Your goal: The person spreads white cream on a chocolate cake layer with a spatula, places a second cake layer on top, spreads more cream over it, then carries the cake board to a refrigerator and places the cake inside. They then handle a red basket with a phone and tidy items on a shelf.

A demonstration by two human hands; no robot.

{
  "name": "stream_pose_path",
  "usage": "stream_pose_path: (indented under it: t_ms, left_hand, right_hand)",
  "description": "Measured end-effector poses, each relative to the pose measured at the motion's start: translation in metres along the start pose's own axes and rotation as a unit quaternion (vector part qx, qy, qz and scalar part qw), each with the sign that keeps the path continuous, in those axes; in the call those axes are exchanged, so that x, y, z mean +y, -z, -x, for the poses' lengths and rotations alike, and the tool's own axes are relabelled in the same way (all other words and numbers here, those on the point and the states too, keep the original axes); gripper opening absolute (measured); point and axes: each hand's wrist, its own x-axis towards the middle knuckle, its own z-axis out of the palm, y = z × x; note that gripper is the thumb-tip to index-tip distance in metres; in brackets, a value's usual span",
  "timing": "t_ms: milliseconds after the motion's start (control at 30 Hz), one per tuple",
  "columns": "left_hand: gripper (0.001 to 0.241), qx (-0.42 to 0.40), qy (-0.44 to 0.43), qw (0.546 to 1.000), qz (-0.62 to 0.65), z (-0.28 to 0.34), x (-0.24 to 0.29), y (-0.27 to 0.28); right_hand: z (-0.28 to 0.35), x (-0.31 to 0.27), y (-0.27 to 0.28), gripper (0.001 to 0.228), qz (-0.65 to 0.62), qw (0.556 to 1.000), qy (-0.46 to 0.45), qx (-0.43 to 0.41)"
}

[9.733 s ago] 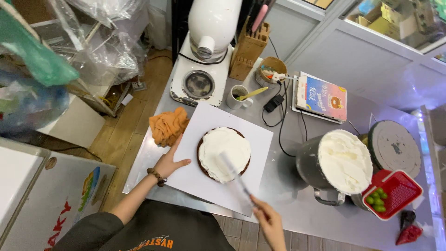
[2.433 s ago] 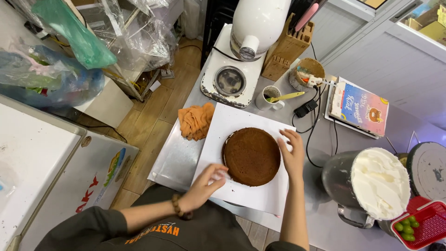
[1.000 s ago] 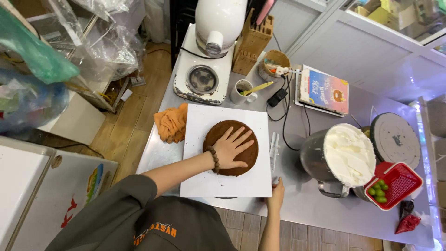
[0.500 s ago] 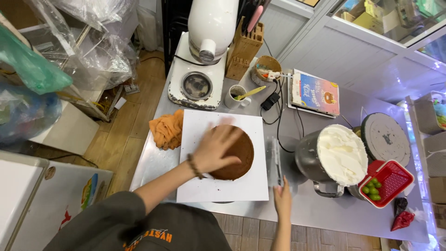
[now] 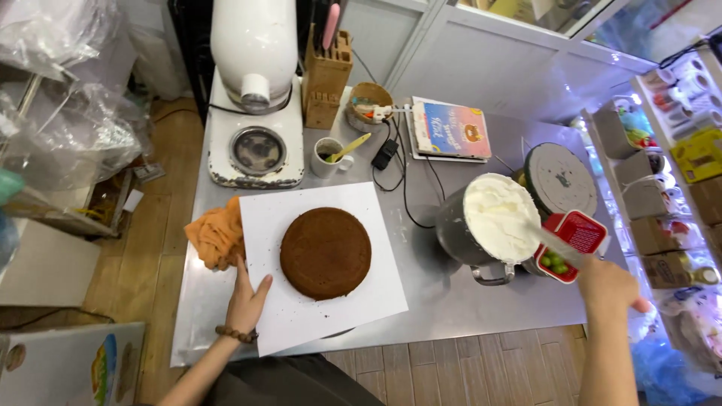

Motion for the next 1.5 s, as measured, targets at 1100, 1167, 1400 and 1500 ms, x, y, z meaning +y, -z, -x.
stream_pose_path:
  t_ms: [1100, 1167, 1400, 1500]
  left_hand:
    - [0.071, -0.085, -0.351, 0.907, -0.218, -0.024, 0.142, 0.008]
    - [0.071, -0.047, -0.308, 0.929, -0.197, -0.025, 0.119, 0.013]
    - [0.079, 0.048, -0.024, 0.997, -0.055, -0.017, 0.006, 0.019]
    - [0.08, -0.024, 0.08, 0.996, -0.01, -0.01, -0.018, 0.009]
  right_hand:
    - [0.06, -0.08, -0.143, 0.045, -0.819, 0.571, 0.057, -0.008]
    - [0.088, -0.105, -0.141, 0.049, -0.819, 0.566, 0.093, -0.033]
    - [0.224, -0.265, -0.017, 0.052, -0.51, 0.803, 0.299, 0.074]
    - [0.244, -0.274, 0.011, 0.05, -0.47, 0.834, 0.284, 0.051]
